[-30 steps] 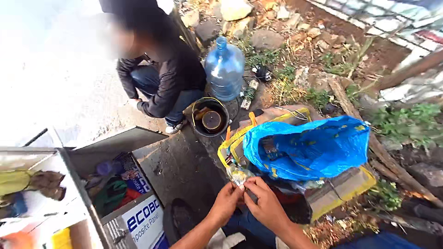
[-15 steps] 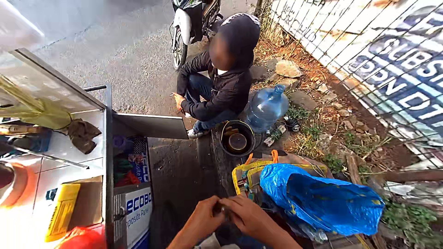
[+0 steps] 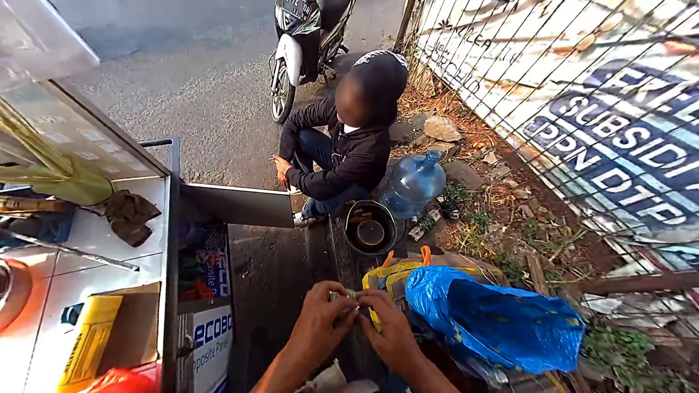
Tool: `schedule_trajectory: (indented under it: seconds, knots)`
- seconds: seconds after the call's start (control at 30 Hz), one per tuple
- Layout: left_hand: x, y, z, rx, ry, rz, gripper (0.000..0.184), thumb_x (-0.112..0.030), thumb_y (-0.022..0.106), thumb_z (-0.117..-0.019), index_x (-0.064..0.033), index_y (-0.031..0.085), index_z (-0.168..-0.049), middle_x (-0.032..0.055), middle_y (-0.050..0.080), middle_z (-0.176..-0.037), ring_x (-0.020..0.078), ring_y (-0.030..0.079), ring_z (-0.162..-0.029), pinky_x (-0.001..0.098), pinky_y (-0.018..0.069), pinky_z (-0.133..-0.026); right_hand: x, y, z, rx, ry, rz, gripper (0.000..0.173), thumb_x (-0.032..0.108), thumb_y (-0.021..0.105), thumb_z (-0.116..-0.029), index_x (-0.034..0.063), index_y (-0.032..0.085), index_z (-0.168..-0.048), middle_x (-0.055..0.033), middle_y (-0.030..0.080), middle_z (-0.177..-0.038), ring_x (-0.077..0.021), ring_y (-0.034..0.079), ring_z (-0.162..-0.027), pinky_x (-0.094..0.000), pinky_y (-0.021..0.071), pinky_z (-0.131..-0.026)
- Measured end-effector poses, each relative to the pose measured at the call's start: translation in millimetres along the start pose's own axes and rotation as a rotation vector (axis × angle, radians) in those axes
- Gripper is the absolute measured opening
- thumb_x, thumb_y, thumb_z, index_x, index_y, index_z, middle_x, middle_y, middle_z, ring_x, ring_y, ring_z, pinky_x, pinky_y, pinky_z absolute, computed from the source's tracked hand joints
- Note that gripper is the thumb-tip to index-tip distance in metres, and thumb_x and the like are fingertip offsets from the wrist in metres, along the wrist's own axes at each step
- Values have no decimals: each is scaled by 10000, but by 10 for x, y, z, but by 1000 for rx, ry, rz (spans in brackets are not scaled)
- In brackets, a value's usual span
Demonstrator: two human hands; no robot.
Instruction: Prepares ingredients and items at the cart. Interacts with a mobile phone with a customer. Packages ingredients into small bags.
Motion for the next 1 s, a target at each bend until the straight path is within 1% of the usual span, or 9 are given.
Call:
schedule_trajectory:
  seconds: [0.07, 0.13, 0.2, 0.3, 0.4, 0.6, 0.73, 0.87, 1.0]
  knots:
    - [-10, -13, -32, -58, 59, -141, 133, -341, 690, -954, -266, 779, -1018, 29, 682, -1140, 235, 592, -1182, 481, 448, -1014, 18, -8, -27, -44, -33, 56, 231, 271, 629, -985, 78, 726, -1065, -65, 725, -1112, -171, 669, -1094, -355, 553, -950]
    - [-23, -11, -62, -95, 76, -181, 153, -357, 680, -961, -283, 780, -1048, 18, 669, -1060, 210, 605, -1073, 445, 460, -938, 49, -26, -52, -67, -47, 93, 211, 255, 615, -982, 83, 724, -1038, -48, 729, -1072, -178, 673, -1061, -388, 544, -925]
    - [-36, 1, -81, -92, 68, -136, 197, -298, 680, -967, -204, 761, -1119, 32, 687, -1021, 187, 641, -974, 409, 502, -876, 71, -46, -74, -81, -56, 127, 191, 229, 614, -969, 83, 725, -1023, -46, 731, -1067, -186, 676, -1061, -407, 540, -933]
    - [-24, 25, -87, -76, 69, -104, 225, -231, 662, -985, -85, 703, -1152, 37, 735, -1010, 184, 691, -968, 441, 518, -927, 90, -73, -93, -89, -74, 177, 173, 203, 616, -952, 80, 729, -996, -57, 737, -1056, -202, 682, -1060, -424, 539, -928]
    - [-39, 31, -96, -52, 121, -195, 177, -230, 614, -1015, -113, 731, -1079, 34, 754, -1056, 176, 706, -1016, 444, 502, -977, 108, -104, -119, -57, -80, 243, 173, 205, 615, -966, 78, 723, -1010, -71, 736, -1057, -221, 681, -1060, -446, 523, -934]
    - [-18, 63, -12, 66, 133, -224, 213, -197, 567, -1033, -120, 744, -1123, 40, 754, -1090, 178, 710, -1021, 449, 518, -939, 90, -117, -53, 28, -91, 389, 215, 259, 604, -991, 87, 733, -1003, -56, 741, -1040, -218, 679, -1046, -478, 487, -952]
    - [46, 85, -6, 73, -35, -85, 189, -236, 613, -980, -95, 733, -1019, 21, 746, -939, 150, 706, -913, 423, 550, -863, 111, -84, -38, 55, -134, 455, 208, 271, 574, -1012, 119, 712, -978, -29, 737, -1008, -187, 676, -1034, -453, 465, -991]
    - [89, 66, -25, 163, -279, 142, 180, -235, 618, -955, -82, 712, -964, 80, 640, -1145, 153, 610, -1040, 327, 520, -879, 116, -66, -25, 79, -152, 466, 217, 268, 562, -1016, 112, 707, -976, -42, 738, -995, -204, 682, -1004, -469, 460, -989]
    - [120, 6, -7, 281, -336, 380, 174, -198, 599, -1001, -56, 693, -1041, 42, 674, -1126, 61, 649, -919, 229, 550, -805, 84, -78, -2, 107, -36, 271, 216, 263, 565, -1018, 100, 707, -1011, -37, 736, -1018, -181, 679, -1044, -483, 455, -1027]
Point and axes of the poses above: each hand's wrist, its own z-axis away from the middle knuckle, its own y-axis out of the palm, x = y × z, the point moved 2 cm from there along -z, towards the middle knuckle
